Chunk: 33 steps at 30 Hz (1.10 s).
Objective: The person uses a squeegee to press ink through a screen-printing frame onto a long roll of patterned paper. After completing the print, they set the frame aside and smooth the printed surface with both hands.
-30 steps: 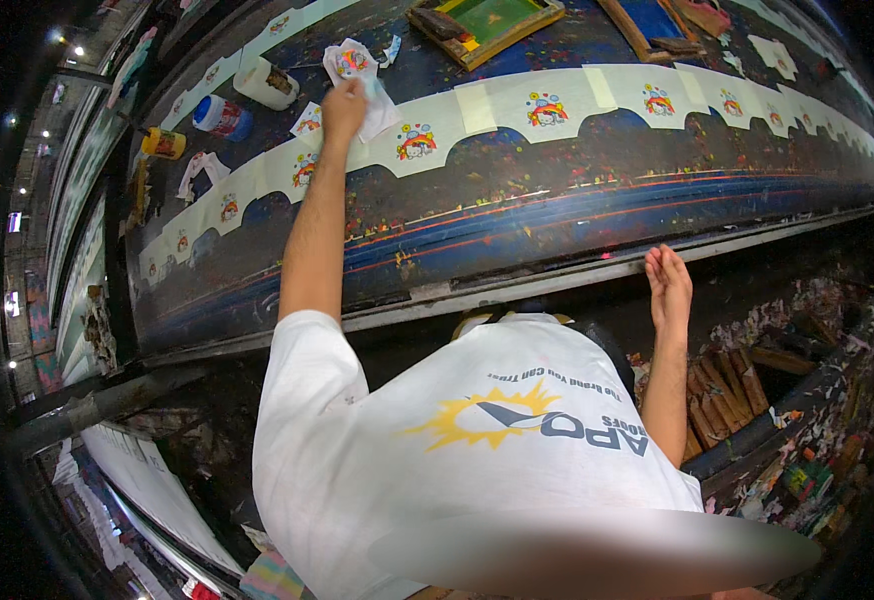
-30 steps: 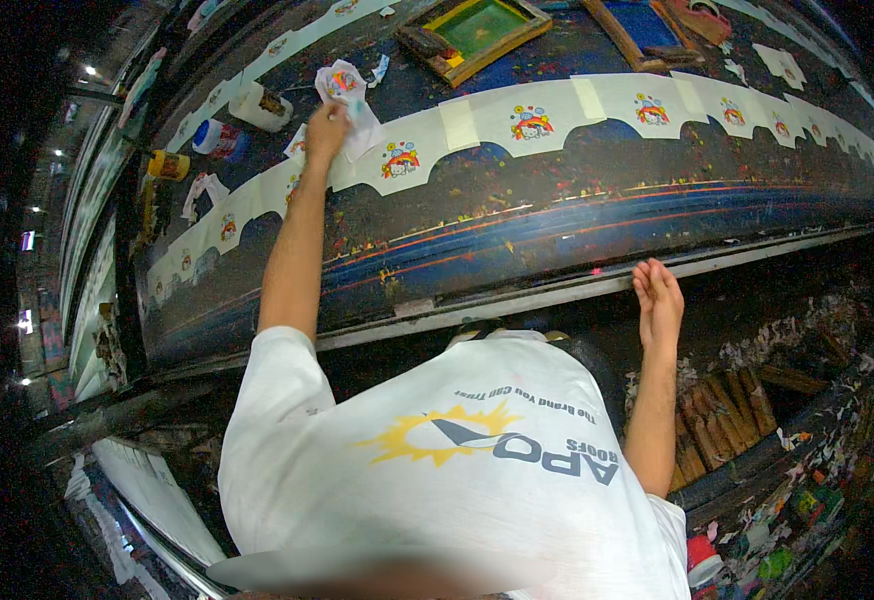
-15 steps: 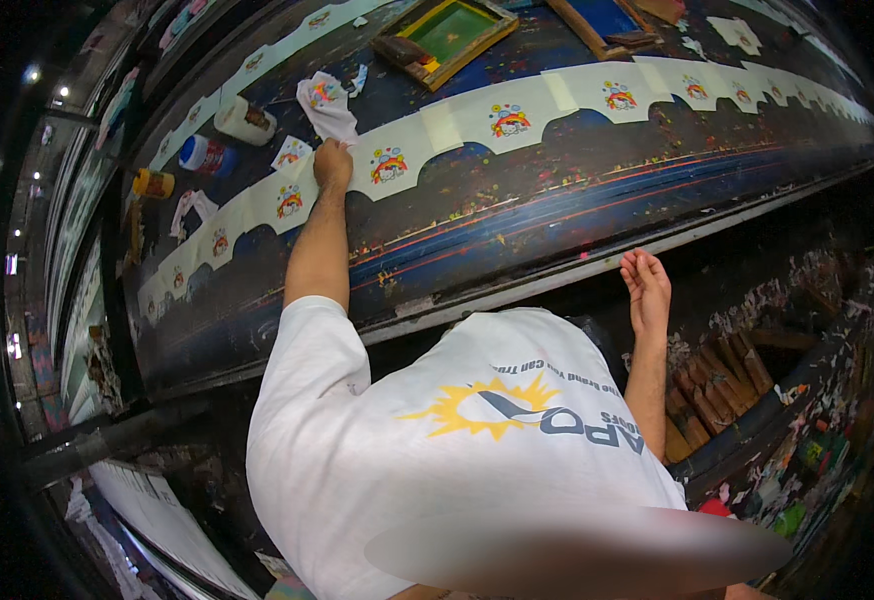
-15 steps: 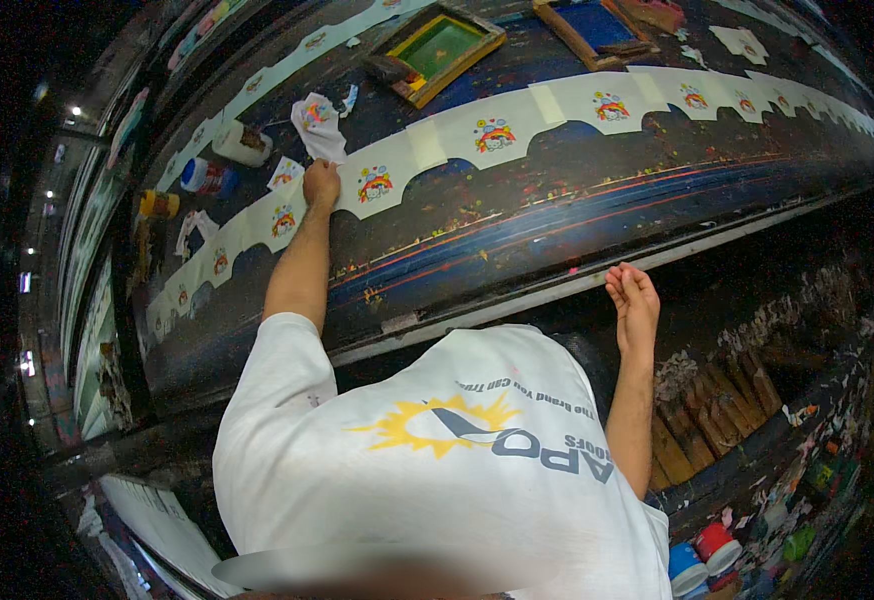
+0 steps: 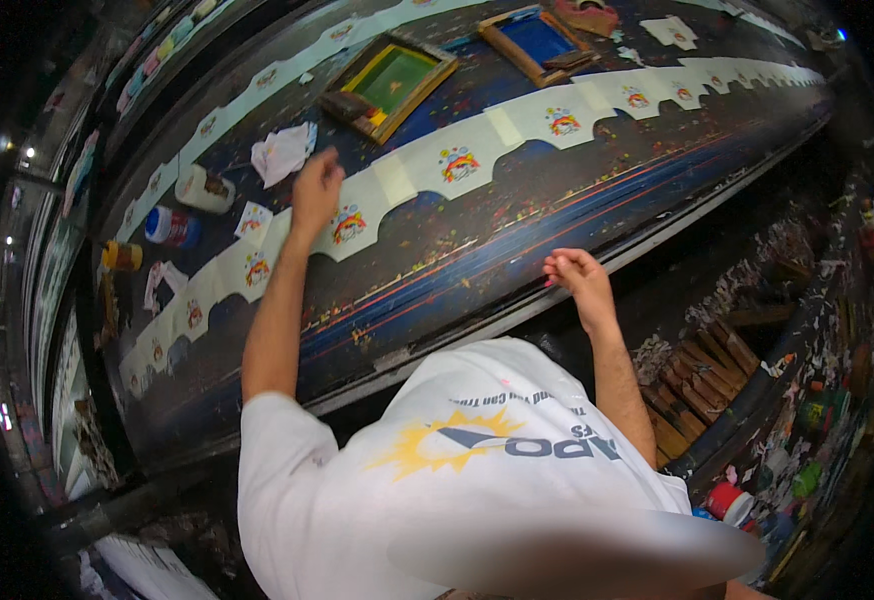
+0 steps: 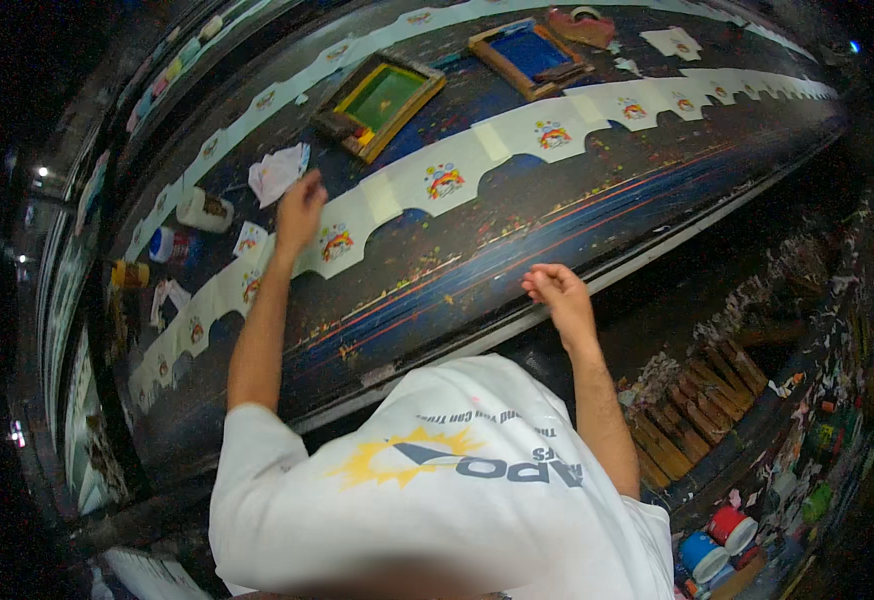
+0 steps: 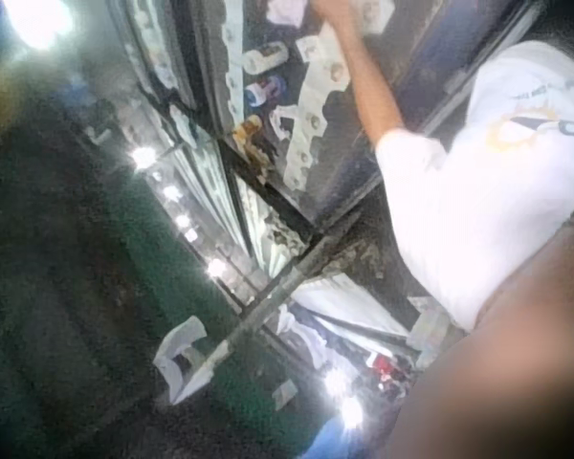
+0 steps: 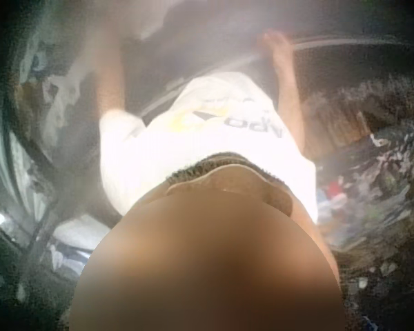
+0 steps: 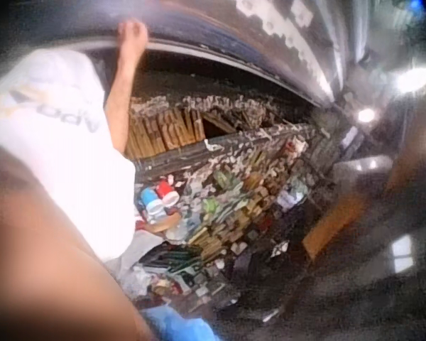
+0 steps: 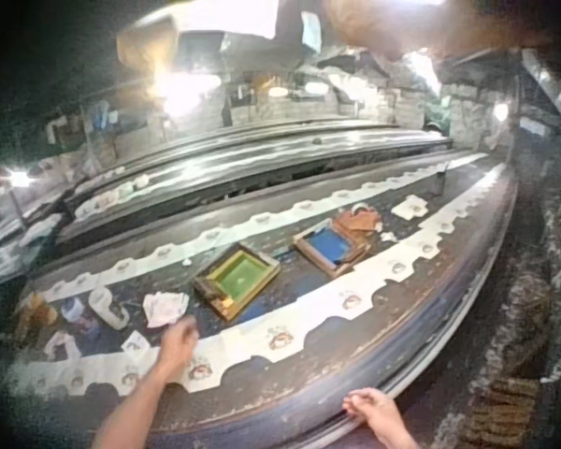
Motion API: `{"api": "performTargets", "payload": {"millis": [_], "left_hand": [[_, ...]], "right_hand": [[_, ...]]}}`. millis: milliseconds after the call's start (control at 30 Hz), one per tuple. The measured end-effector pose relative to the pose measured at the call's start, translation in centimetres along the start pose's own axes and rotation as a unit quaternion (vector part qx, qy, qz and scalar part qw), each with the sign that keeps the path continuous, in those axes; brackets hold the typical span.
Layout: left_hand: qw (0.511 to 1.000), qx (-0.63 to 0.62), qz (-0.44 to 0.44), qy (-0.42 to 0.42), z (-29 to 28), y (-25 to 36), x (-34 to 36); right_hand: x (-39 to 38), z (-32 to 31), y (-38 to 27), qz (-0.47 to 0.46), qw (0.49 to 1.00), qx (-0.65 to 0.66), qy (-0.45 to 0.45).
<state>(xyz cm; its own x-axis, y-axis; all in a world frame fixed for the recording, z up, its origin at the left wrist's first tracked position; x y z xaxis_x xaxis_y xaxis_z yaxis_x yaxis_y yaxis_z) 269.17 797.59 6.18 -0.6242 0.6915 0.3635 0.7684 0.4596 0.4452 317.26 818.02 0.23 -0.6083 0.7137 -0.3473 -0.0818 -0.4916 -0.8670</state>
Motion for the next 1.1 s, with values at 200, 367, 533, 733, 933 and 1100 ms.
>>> {"api": "performTargets", "payload": {"millis": [200, 367, 533, 733, 933, 1100], "left_hand": [[0.947, 0.049, 0.080, -0.306, 3.5, 11.5, -17.3], [0.965, 0.143, 0.013, -0.221, 2.7, 9.9, -22.8], [0.957, 0.253, -0.114, -0.082, -0.5, 0.6, -26.6], [0.919, 0.324, -0.199, -0.103, -1.4, -4.0, -32.9], [0.904, 0.326, -0.238, -0.143, -0.9, -4.5, -32.9], [0.902, 0.338, -0.232, -0.135, -1.2, -4.4, -32.5]], "right_hand": [[0.6, 5.8, -2.5, -0.169, 0.872, -0.436, -0.144], [4.1, 7.8, 0.4, -0.229, 0.704, -0.631, -0.231], [9.8, 5.6, 0.4, -0.288, 0.689, -0.625, -0.230], [11.7, 5.1, 2.0, -0.278, 0.693, -0.638, -0.189], [11.7, 5.5, 3.1, -0.275, 0.672, -0.668, -0.162], [12.1, 5.2, 3.2, -0.275, 0.661, -0.680, -0.156]]}}
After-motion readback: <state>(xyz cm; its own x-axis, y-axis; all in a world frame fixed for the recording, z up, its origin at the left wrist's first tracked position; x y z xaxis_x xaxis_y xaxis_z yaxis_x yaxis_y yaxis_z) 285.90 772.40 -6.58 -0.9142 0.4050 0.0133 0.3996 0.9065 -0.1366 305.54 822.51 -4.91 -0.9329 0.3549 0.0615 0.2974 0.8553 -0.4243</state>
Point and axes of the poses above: each hand's wrist, its own x-axis towards the middle knuckle, its own z-axis out of the palm, y = z × x, the point moved 7 cm from there along x, towards the middle knuckle, and after that the axes turned 13 degrees about x, right-handed, at the moved point
